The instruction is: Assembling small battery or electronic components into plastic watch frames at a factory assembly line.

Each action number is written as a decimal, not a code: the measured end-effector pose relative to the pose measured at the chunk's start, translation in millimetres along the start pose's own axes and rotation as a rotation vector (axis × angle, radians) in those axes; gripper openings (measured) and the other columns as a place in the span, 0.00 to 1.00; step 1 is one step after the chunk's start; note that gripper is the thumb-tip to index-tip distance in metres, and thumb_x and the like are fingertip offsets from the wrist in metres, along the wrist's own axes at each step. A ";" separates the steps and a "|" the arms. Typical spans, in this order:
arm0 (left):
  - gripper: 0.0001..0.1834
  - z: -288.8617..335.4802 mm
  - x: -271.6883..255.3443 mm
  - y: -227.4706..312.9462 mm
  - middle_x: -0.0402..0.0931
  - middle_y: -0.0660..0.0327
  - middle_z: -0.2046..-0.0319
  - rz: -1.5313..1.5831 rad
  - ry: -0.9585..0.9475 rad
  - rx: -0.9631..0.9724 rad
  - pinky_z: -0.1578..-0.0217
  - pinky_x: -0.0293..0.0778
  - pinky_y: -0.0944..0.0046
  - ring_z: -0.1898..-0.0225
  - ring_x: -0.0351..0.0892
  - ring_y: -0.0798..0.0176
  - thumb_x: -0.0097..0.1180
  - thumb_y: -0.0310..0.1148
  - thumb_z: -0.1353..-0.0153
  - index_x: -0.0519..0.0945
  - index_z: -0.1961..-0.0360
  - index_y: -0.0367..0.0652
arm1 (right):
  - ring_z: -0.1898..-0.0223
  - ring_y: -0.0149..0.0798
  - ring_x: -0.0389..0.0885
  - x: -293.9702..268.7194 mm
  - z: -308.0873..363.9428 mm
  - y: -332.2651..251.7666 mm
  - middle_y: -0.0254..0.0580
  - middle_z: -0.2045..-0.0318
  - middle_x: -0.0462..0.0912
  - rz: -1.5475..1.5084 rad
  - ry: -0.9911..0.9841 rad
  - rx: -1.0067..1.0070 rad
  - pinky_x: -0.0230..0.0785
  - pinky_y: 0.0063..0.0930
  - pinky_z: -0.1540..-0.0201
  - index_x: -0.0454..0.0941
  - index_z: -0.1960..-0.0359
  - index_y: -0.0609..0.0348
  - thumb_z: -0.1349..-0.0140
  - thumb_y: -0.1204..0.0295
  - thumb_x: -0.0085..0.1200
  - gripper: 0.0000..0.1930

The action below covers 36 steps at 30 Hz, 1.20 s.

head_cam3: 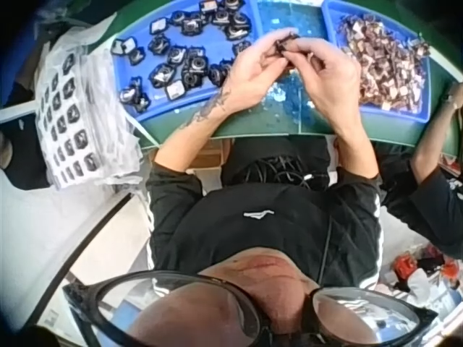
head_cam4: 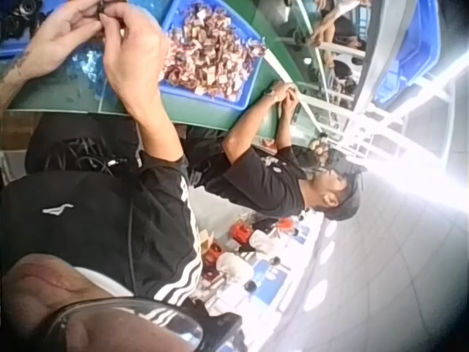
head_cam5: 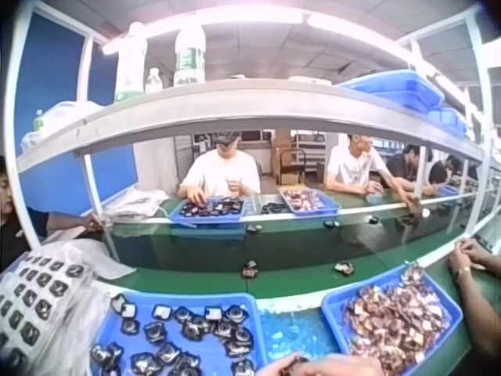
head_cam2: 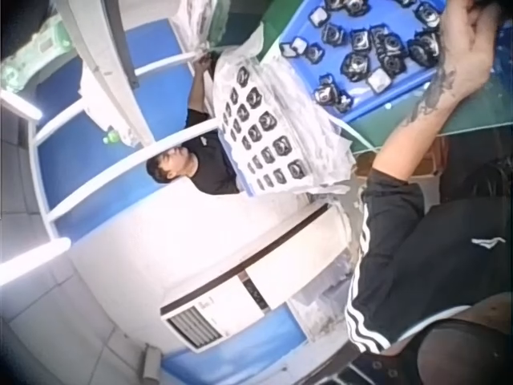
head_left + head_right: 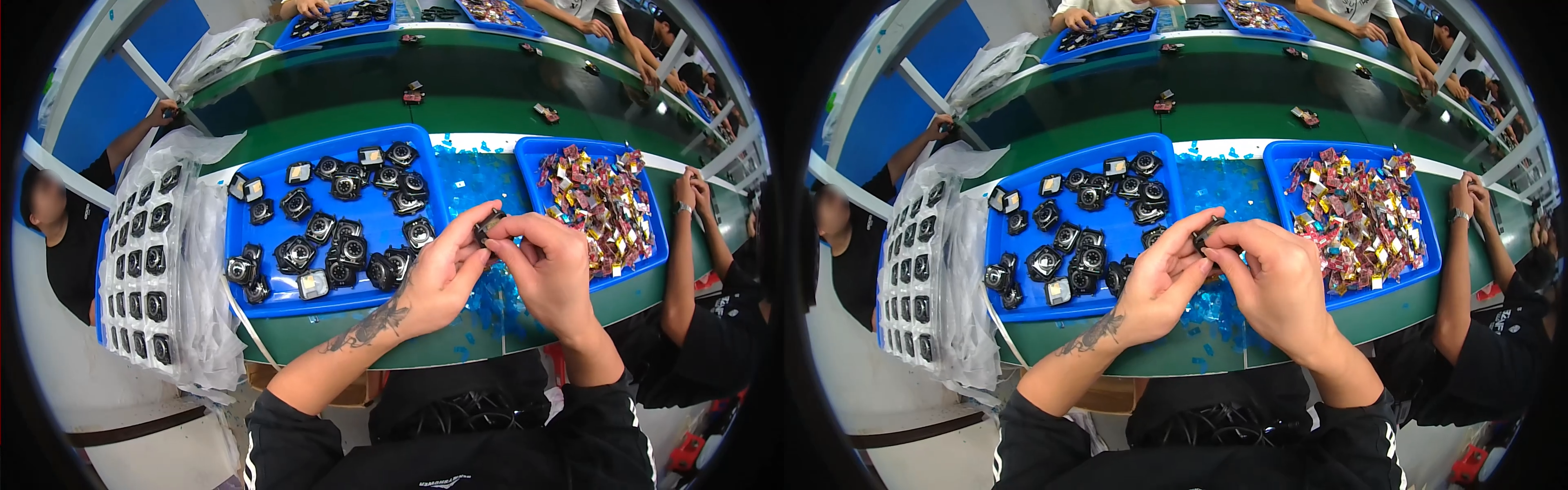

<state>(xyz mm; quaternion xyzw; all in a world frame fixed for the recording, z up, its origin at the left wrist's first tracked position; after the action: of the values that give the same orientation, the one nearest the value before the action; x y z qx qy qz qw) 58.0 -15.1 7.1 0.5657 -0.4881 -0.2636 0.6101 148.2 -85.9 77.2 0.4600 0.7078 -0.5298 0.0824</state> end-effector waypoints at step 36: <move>0.11 3.5 -3.8 27.3 0.80 0.52 0.59 -0.673 0.066 0.282 0.61 0.79 0.68 0.62 0.84 0.62 0.60 0.19 0.44 0.83 0.58 0.34 | 0.61 0.25 0.76 -0.8 28.4 45.0 0.35 0.66 0.76 -0.801 -0.108 0.381 0.73 0.18 0.58 0.74 0.64 0.65 0.40 0.81 0.57 0.05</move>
<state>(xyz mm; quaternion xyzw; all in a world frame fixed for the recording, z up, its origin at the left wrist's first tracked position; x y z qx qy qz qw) 47.1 -7.2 31.5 0.7813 -0.2865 -0.3613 0.4208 171.3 -109.1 35.3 0.1283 0.7147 -0.6639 -0.1787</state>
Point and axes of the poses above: each hand's wrist, its own z-axis away from the middle knuckle, its own x-axis out of the palm, y = z × x, the point moved 7 cm from there along -z, towards the middle knuckle
